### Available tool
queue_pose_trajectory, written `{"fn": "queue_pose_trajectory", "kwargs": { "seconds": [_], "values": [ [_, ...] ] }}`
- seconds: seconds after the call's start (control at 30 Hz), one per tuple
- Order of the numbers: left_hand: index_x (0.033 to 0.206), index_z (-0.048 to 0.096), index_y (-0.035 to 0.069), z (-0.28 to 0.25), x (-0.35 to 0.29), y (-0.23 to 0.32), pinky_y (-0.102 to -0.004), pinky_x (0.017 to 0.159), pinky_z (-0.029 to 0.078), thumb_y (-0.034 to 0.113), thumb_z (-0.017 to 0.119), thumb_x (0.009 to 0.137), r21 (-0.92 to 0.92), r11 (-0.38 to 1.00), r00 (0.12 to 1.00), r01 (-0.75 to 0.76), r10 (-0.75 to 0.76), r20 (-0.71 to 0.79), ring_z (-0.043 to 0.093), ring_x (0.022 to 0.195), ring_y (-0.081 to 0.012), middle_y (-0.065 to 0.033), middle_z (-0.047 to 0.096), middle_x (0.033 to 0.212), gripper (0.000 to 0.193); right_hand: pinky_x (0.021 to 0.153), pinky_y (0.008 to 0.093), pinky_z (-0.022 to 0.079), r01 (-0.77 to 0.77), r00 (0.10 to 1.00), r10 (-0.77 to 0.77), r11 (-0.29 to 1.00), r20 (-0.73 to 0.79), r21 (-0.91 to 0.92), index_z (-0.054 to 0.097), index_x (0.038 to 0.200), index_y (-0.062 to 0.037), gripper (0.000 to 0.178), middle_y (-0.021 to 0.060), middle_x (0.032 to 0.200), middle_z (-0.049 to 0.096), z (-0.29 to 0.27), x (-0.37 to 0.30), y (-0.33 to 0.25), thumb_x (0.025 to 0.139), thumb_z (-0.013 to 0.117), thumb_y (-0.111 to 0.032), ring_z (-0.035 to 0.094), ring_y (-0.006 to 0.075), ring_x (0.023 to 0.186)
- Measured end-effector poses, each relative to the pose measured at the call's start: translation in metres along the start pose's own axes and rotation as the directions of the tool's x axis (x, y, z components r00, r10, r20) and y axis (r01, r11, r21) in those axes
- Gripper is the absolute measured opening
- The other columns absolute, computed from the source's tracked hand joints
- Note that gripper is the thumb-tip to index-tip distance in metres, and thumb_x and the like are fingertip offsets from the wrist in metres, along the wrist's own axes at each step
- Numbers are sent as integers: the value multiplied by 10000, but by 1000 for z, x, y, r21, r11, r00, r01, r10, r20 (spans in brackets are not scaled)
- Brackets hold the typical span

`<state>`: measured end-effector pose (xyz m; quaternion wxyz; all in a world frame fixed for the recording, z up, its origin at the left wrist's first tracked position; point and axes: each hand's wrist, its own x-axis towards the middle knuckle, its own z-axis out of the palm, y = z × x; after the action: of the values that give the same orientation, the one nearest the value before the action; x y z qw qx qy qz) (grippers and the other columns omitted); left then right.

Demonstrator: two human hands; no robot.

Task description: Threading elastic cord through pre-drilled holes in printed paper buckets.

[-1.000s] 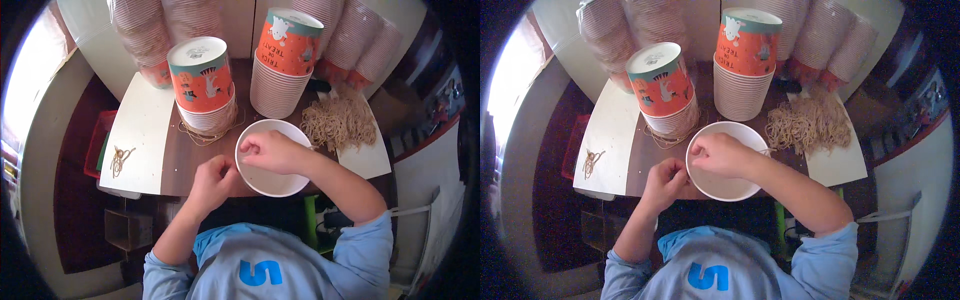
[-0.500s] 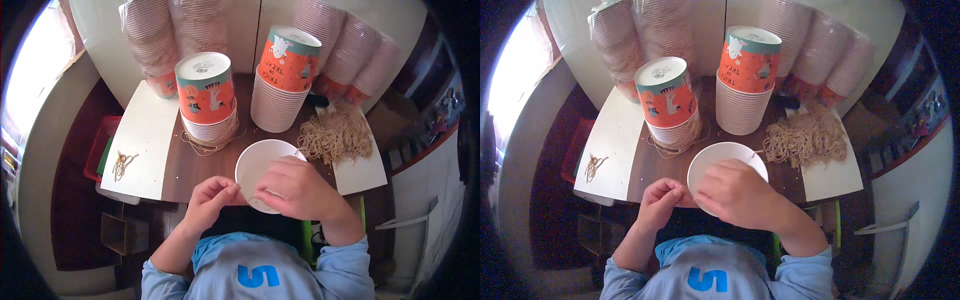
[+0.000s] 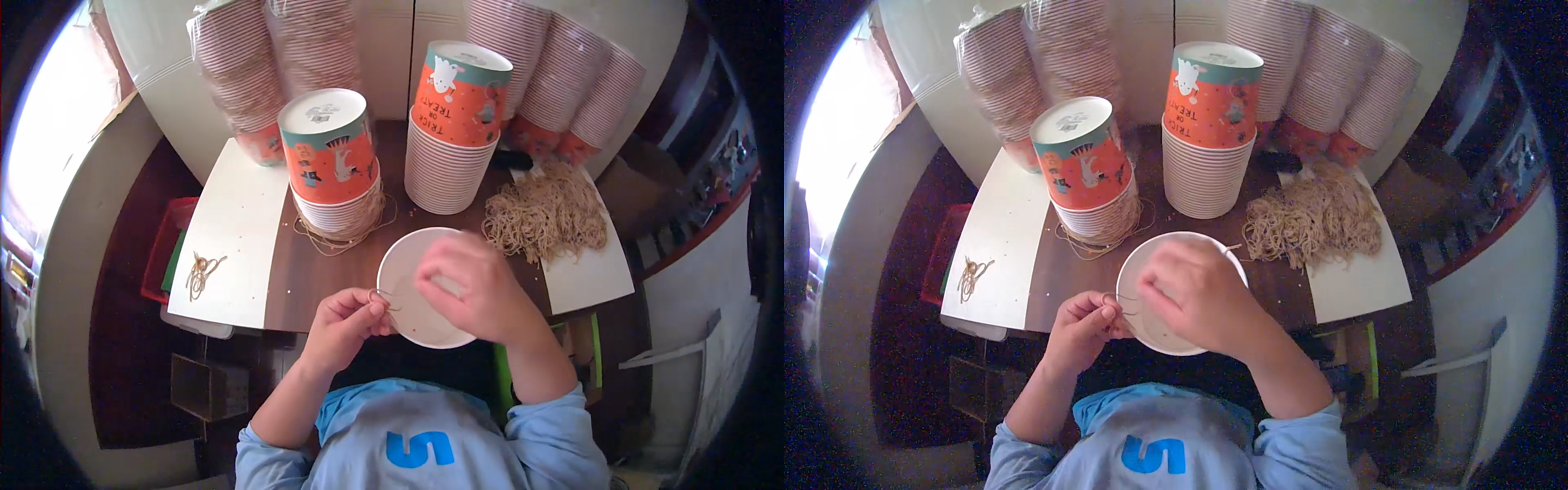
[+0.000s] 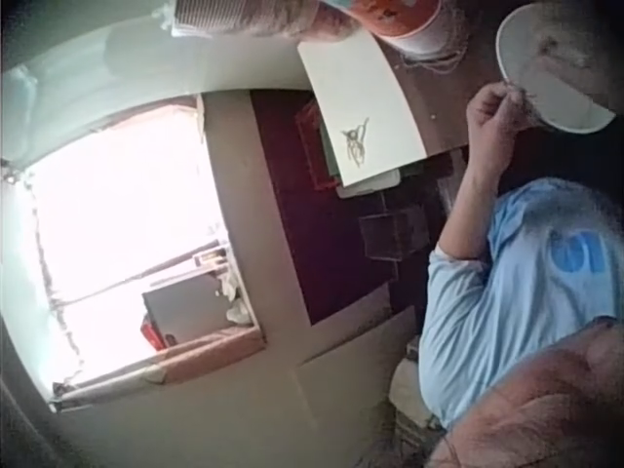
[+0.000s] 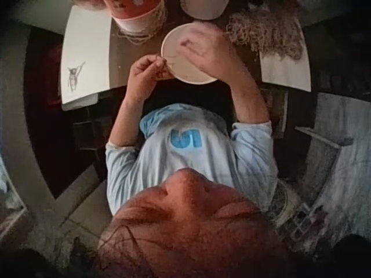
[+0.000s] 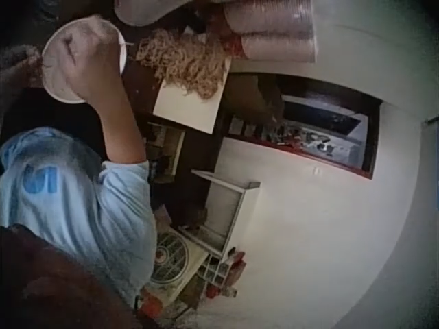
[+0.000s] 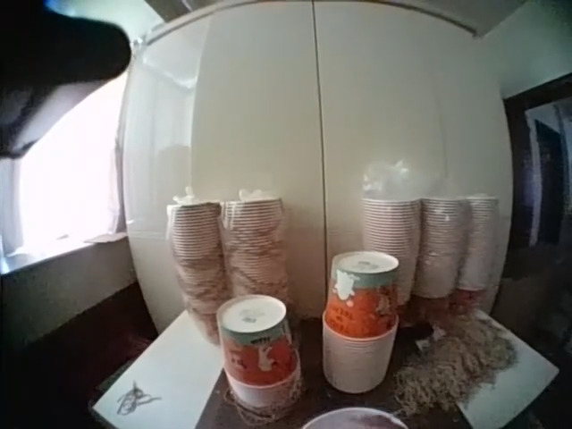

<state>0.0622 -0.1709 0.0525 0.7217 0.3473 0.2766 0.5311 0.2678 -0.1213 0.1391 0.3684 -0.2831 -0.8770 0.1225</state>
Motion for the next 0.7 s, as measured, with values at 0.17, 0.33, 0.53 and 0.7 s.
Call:
{"fn": "queue_pose_trajectory", "kwargs": {
  "seconds": [0.17,0.33,0.53,0.7],
  "values": [
    [969,606,18,8,10,-2,-271,709,547,65,562,903,-88,996,996,7,1,88,630,765,-133,-70,642,877,92,625,314,481,-134,990,121,966,73,222,634,837,-14,109,75,769,602,26,-21,9,746,663,-67,602,221,731],
    [953,607,17,9,8,-1,-280,727,552,11,594,864,46,998,999,-44,43,23,638,789,-144,-72,643,873,90,591,338,478,-264,962,252,957,108,118,620,801,-32,89,87,732,586,15,-22,-10,750,674,-80,593,232,660],
    [857,627,-12,32,-11,7,-244,738,522,-37,627,802,684,680,942,-264,335,30,640,790,-122,-71,667,883,61,537,344,474,-275,961,274,959,18,64,567,753,-46,134,85,687,557,21,-46,-53,733,698,-65,588,253,608],
    [864,634,-9,21,-19,-12,-251,698,510,-27,648,794,759,553,874,-345,484,45,636,774,-128,-77,670,860,74,524,337,490,-300,953,299,954,-52,-16,574,833,-46,139,76,724,557,46,-62,-56,737,672,-29,596,245,626]
  ]
}}
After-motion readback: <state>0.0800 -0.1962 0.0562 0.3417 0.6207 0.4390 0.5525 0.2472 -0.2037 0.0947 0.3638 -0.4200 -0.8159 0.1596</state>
